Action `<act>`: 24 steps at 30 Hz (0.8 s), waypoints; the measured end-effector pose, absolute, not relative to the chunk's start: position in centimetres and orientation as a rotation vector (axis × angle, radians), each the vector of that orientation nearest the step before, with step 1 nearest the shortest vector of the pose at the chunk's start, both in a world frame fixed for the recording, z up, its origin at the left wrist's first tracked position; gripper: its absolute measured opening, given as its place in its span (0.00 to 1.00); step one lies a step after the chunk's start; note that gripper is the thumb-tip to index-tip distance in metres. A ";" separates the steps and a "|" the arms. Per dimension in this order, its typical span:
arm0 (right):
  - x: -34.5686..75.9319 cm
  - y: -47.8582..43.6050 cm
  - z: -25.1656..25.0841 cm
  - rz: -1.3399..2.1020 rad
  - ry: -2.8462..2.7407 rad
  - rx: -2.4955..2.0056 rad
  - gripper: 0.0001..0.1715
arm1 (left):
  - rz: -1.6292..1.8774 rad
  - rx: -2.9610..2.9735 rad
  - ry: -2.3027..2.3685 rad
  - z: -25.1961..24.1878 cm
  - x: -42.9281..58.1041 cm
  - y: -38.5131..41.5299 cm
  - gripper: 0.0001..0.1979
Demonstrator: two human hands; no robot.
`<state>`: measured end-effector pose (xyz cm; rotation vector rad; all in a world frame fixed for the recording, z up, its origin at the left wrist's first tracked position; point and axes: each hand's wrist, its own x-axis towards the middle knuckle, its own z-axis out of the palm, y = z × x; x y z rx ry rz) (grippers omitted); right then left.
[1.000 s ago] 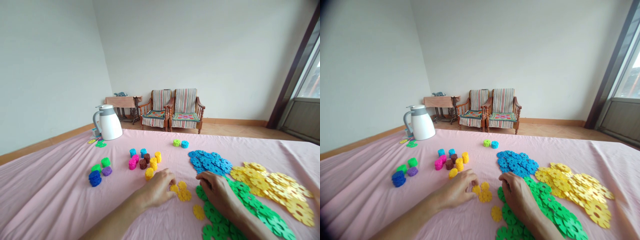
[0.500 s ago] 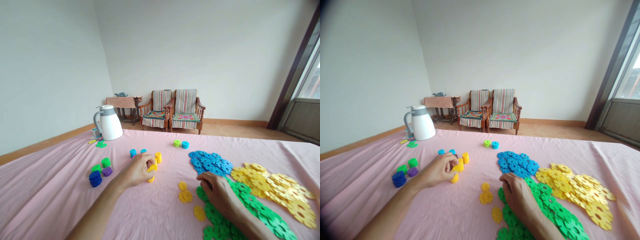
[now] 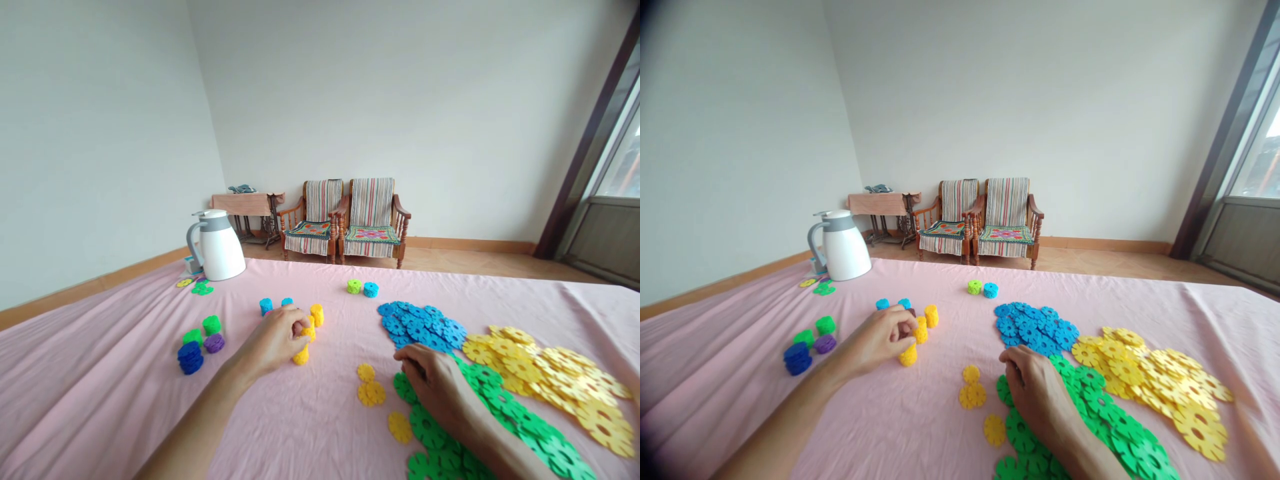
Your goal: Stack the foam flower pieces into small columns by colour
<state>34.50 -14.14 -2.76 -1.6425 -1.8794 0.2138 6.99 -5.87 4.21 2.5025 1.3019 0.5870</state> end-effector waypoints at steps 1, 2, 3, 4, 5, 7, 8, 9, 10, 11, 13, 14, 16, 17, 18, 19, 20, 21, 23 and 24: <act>34.5 -14.2 -2.8 0.213 -1.880 -1.641 0.18 | 0.621 2.495 1.262 4.2 7.7 -6.3 0.06; 34.5 -14.2 -2.8 0.214 -1.880 -1.639 0.18 | 0.621 2.497 1.196 4.1 8.4 -6.9 0.06; 34.5 -14.2 -2.8 0.216 -1.879 -1.637 0.18 | 0.597 2.504 1.124 4.0 9.3 -7.5 0.06; 34.5 -14.2 -2.8 0.217 -1.877 -1.634 0.18 | 0.574 2.507 1.061 3.7 10.1 -8.2 0.06; 34.5 -14.2 -2.8 0.217 -1.874 -1.631 0.18 | 0.553 2.513 1.016 3.3 10.9 -8.8 0.06; 34.5 -14.1 -2.8 0.218 -1.870 -1.626 0.18 | 0.467 2.542 0.945 2.5 12.2 -10.0 0.11; 34.5 -14.1 -2.8 0.220 -1.871 -1.624 0.18 | 0.444 2.555 0.915 2.0 12.8 -10.4 0.13; 34.5 -14.1 -2.7 0.221 -1.872 -1.623 0.18 | 0.422 2.568 0.890 1.6 13.2 -10.7 0.14; 34.5 -14.1 -2.7 0.225 -1.874 -1.623 0.18 | 0.402 2.579 0.869 1.2 13.6 -10.8 0.14; 34.5 -14.1 -2.7 0.227 -1.875 -1.625 0.18 | 0.390 2.589 0.857 0.9 13.9 -10.9 0.13; 34.4 -14.2 -2.7 0.227 -1.873 -1.630 0.18 | 0.372 2.602 0.852 0.4 14.3 -10.9 0.11; 34.4 -14.2 -2.6 0.225 -1.871 -1.633 0.18 | 0.369 2.603 0.856 0.3 14.5 -10.8 0.10; 34.3 -14.2 -2.6 0.219 -1.868 -1.637 0.18 | 0.370 2.601 0.865 0.1 14.7 -10.7 0.10; 34.3 -14.2 -2.6 0.217 -1.868 -1.638 0.18 | 0.372 2.598 0.867 0.1 14.8 -10.7 0.11; 34.3 -14.3 -2.5 0.218 -1.870 -1.638 0.18 | 0.375 2.594 0.866 0.2 14.8 -10.7 0.11; 34.3 -14.3 -2.5 0.219 -1.873 -1.639 0.18 | 0.385 2.589 0.868 0.4 14.7 -10.6 0.10; 34.3 -14.3 -2.5 0.221 -1.875 -1.641 0.18 | 0.399 2.582 0.870 0.6 14.6 -10.5 0.10; 34.2 -14.3 -2.4 0.223 -1.877 -1.645 0.18 | 0.417 2.570 0.873 1.0 14.3 -10.4 0.10; 34.2 -14.4 -2.3 0.229 -1.876 -1.654 0.18 | 0.466 2.539 0.894 1.9 13.3 -9.9 0.11; 34.2 -14.4 -2.3 0.233 -1.875 -1.658 0.18 | 0.497 2.519 0.919 2.5 12.7 -9.5 0.11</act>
